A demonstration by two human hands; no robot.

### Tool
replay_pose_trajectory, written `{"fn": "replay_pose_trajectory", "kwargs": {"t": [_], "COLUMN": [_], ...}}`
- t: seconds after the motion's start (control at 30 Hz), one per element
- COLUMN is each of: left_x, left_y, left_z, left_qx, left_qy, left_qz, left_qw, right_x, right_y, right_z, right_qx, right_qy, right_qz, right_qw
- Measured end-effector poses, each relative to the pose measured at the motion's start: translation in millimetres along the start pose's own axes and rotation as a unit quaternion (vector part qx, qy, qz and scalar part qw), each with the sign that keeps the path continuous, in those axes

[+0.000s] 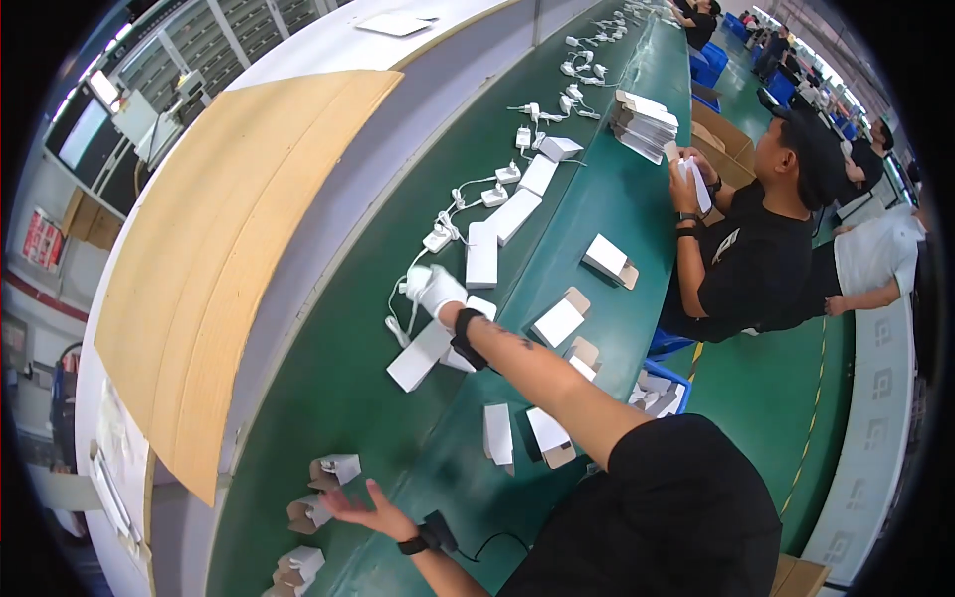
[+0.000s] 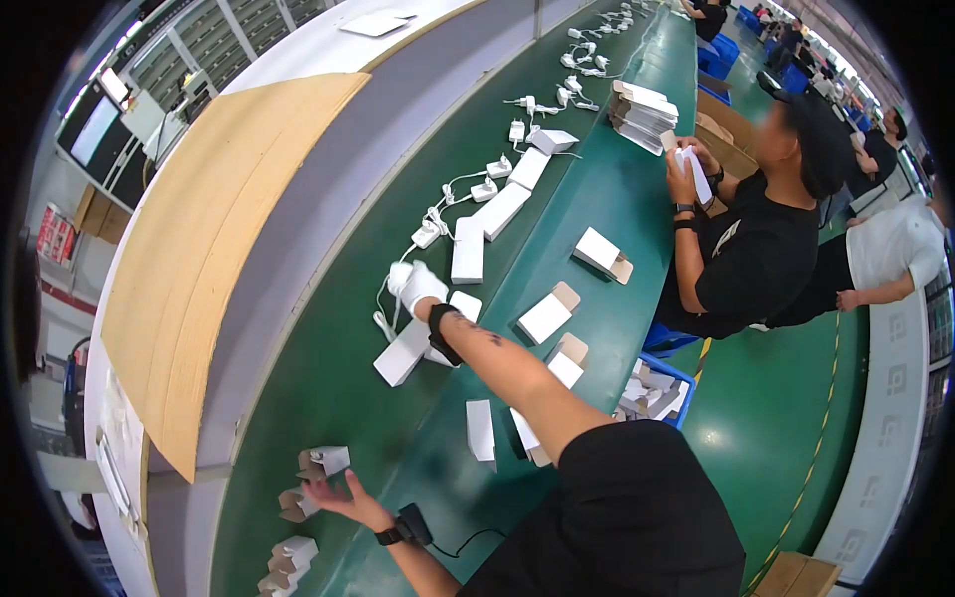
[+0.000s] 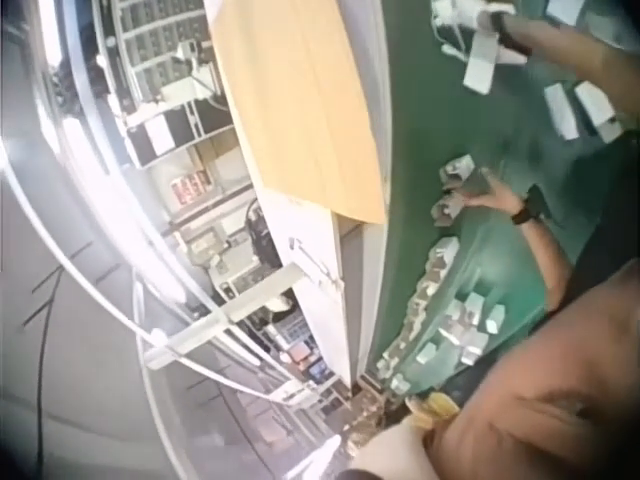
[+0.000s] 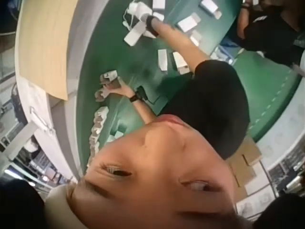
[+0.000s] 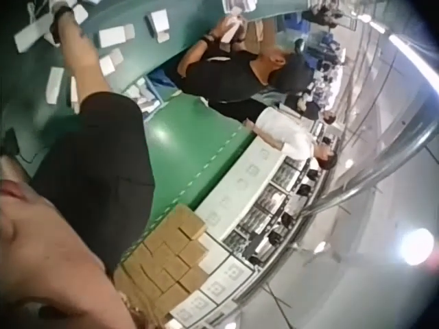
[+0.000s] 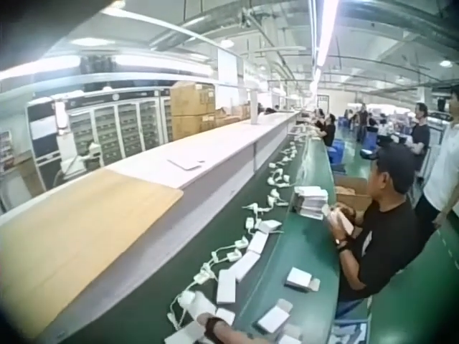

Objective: The person packages power adapters by hand, picking up an adapter and a box, placing the adapter inside the box, and setting the boxed item back onto the conveyor belt.

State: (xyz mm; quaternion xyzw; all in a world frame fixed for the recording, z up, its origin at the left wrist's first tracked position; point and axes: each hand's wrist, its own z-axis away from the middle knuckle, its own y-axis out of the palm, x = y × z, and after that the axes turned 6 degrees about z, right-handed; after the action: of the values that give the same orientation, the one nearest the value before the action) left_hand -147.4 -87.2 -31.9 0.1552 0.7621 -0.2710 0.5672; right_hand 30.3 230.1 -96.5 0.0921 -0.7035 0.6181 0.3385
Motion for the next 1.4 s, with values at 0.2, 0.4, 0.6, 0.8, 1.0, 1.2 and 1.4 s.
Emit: {"fn": "replay_pose_trajectory", "kwargs": {"t": [0.2, 0.4, 0.6, 0.8, 1.0, 1.2, 1.4], "left_x": [-71.7, -88.0, -72.1, -121.7, -104.9, -67.6, -2.7], "left_y": [74.1, 159.4, 160.0, 147.2, 153.7, 151.2, 173.5], "left_z": [56.3, 67.3, 54.8, 63.6, 75.2, 47.8, -20.2], "left_qx": [0.309, 0.189, 0.293, 0.301, 0.289, 0.44, 0.324], "left_qy": [-0.34, -0.579, -0.424, -0.363, -0.32, -0.238, 0.217], "left_qz": [0.436, 0.625, 0.529, 0.442, 0.376, 0.158, -0.398], "left_qw": [0.774, 0.489, 0.674, 0.763, 0.82, 0.852, 0.83], "right_x": [6.6, -24.8, -77.8, -78.6, -51.5, -95.5, -65.8], "right_y": [-134.0, -236.2, -245.3, -228.5, -211.2, -193.0, -277.5], "right_z": [27.5, 101.9, 148.0, 164.8, 164.0, 145.7, 141.7], "right_qx": [0.324, 0.401, 0.493, 0.457, 0.406, 0.412, 0.523], "right_qy": [-0.047, 0.051, -0.156, -0.084, 0.078, -0.053, 0.16], "right_qz": [-0.665, -0.689, -0.486, -0.473, -0.568, -0.466, -0.59], "right_qw": [0.672, 0.602, 0.705, 0.748, 0.711, 0.781, 0.594]}}
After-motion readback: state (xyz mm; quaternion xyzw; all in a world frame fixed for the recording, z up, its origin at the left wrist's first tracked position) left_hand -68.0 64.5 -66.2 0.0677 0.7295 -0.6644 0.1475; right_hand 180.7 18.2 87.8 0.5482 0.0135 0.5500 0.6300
